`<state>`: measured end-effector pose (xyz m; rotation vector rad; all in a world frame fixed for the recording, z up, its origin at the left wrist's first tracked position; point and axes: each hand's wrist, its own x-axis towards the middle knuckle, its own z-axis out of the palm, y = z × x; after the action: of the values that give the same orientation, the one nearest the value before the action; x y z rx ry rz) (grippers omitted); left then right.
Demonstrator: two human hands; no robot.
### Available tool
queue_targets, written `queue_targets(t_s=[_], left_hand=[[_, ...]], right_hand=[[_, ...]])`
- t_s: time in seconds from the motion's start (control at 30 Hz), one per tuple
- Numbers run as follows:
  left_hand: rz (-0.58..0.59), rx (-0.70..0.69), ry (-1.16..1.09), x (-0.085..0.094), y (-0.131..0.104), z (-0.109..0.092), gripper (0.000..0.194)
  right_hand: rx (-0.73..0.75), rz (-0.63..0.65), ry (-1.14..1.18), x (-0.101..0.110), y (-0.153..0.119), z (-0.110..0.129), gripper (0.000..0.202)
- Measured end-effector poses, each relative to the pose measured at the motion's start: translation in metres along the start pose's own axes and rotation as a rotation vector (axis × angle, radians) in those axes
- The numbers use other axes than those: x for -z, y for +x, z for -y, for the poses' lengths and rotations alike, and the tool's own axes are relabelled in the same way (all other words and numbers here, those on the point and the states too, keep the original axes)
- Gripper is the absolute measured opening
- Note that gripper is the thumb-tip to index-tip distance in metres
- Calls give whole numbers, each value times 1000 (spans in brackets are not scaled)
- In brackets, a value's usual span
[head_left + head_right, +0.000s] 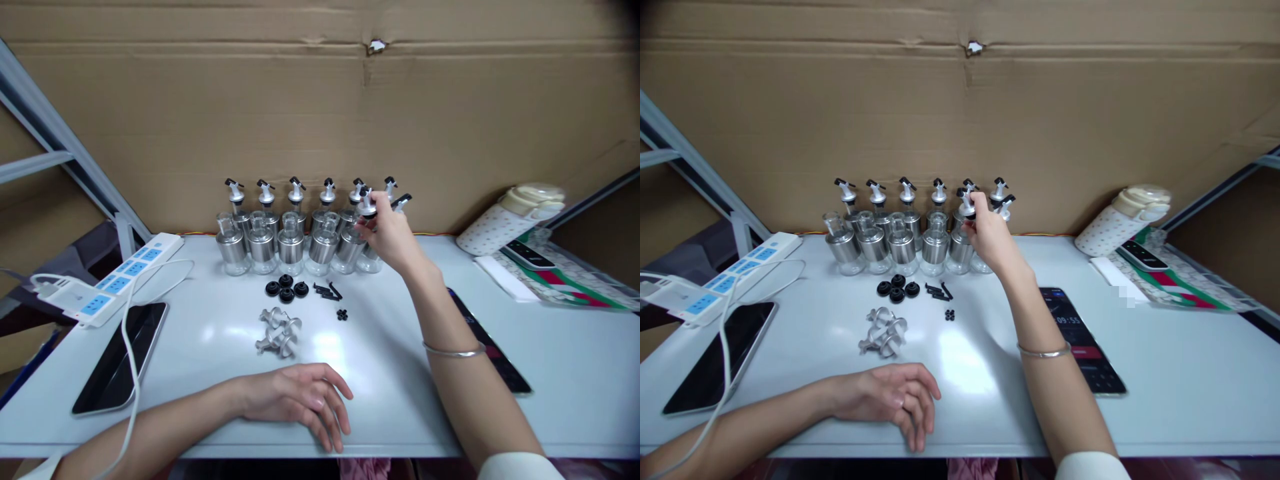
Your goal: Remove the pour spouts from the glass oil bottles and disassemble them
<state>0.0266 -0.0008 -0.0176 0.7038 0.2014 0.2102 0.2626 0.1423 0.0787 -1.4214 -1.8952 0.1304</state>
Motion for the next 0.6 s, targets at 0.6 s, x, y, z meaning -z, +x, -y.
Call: queue_targets(t_s=[0.6], left_hand=[[-66, -47, 10, -5, -1, -2, 41]], right_hand=[[587, -280, 31, 12, -46, 64, 18]])
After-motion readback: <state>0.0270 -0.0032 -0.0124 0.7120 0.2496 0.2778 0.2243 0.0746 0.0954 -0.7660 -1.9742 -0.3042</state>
